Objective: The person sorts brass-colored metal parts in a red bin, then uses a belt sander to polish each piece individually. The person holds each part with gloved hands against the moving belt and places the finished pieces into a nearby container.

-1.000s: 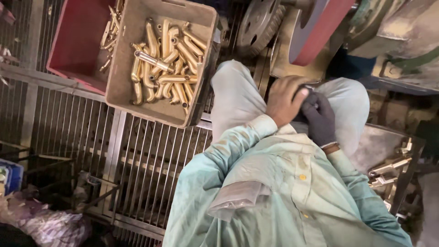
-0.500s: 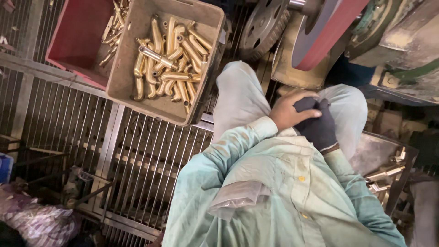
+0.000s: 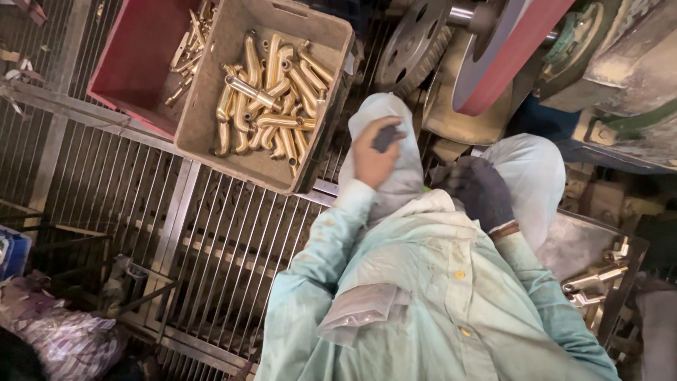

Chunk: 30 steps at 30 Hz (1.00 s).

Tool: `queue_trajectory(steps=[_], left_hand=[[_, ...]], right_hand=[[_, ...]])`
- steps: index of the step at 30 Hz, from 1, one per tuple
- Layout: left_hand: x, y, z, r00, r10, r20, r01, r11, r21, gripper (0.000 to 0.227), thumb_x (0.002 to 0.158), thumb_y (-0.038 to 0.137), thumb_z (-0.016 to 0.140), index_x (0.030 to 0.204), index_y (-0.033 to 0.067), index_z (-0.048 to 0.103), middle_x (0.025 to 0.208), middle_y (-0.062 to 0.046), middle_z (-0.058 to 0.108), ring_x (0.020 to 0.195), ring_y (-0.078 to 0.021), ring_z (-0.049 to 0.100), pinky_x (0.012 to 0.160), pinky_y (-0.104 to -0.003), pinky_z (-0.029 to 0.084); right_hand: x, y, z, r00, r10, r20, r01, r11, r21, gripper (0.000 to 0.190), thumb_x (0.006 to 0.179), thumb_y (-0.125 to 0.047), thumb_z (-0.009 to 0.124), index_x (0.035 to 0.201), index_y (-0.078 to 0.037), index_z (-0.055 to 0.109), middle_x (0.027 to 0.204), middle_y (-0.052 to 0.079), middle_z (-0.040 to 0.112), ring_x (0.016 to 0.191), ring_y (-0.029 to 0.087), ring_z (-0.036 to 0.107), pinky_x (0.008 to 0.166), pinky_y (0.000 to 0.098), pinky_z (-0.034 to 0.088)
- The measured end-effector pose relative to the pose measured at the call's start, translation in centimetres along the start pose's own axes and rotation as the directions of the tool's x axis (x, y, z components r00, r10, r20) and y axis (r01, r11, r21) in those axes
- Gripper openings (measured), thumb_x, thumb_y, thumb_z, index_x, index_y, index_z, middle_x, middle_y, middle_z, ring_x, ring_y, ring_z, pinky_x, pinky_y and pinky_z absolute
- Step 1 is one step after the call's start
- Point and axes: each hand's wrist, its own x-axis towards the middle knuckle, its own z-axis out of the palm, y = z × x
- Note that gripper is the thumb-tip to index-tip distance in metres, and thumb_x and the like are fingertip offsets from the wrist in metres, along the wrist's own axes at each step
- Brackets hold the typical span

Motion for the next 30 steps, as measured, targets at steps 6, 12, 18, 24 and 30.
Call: queue_trajectory(steps=[6,12,18,24,30], left_hand=[[2.4,-3.4,-9.6,0.966,0.042,-0.254,0.023,0.969,0.247,0.035,0.079,0.016,0.092,0.107,0.0052,0.074,0.105,-0.008,0.074,0.096,-0.0188,0.068,0.088,-0.031,0.054],[8.2,-8.1,-17.7,0.917,-0.230,-0.325,0.350,0.855,0.383,0.038,0.077,0.018,0.092,0.109,0.0054,0.076,0.098,-0.005,0.076,0.089,-0.0172,0.072,0.082,-0.031,0.059],[11.8,-14.9,-18.4,0.954,-0.300,-0.018,0.242,0.734,0.634,0.041,0.080,0.023,0.091,0.115,0.0070,0.077,0.106,-0.014,0.076,0.097,-0.0242,0.072,0.089,-0.036,0.057],[12.9,-17.6,-20.4,0.926,-0.341,0.161,0.183,0.780,0.599,0.049,0.071,0.024,0.089,0.114,0.0066,0.073,0.107,-0.012,0.076,0.098,-0.0244,0.072,0.089,-0.036,0.056],[11.7,-14.8,-20.7,0.898,-0.404,0.175,0.214,0.748,0.629,0.044,0.079,0.021,0.089,0.119,0.0073,0.077,0.105,-0.012,0.079,0.095,-0.0230,0.075,0.089,-0.034,0.058]], right_hand=[[0.8,0.8,-1.8,0.999,0.041,-0.034,-0.041,0.999,-0.008,0.036,0.103,-0.036,0.067,0.122,-0.006,0.062,0.105,0.007,0.067,0.092,0.024,0.065,0.084,0.0439,0.055],[0.7,0.6,-1.4,0.992,0.089,-0.095,-0.088,0.996,0.014,0.035,0.100,-0.036,0.066,0.121,-0.009,0.062,0.105,0.007,0.067,0.091,0.023,0.064,0.082,0.0412,0.055],[1.2,0.4,-0.5,0.991,0.098,-0.088,-0.101,0.995,-0.028,0.033,0.102,-0.035,0.063,0.121,-0.009,0.058,0.107,0.008,0.066,0.091,0.023,0.065,0.080,0.0403,0.056],[1.9,0.4,-0.3,0.996,-0.086,0.036,0.087,0.724,-0.685,0.030,0.101,-0.030,0.060,0.120,-0.007,0.059,0.107,0.007,0.068,0.091,0.023,0.070,0.080,0.0384,0.058],[2.3,0.8,0.0,0.974,0.099,-0.202,-0.132,0.978,-0.159,0.028,0.103,-0.030,0.061,0.121,-0.008,0.063,0.102,0.008,0.070,0.085,0.021,0.069,0.076,0.0369,0.057]])
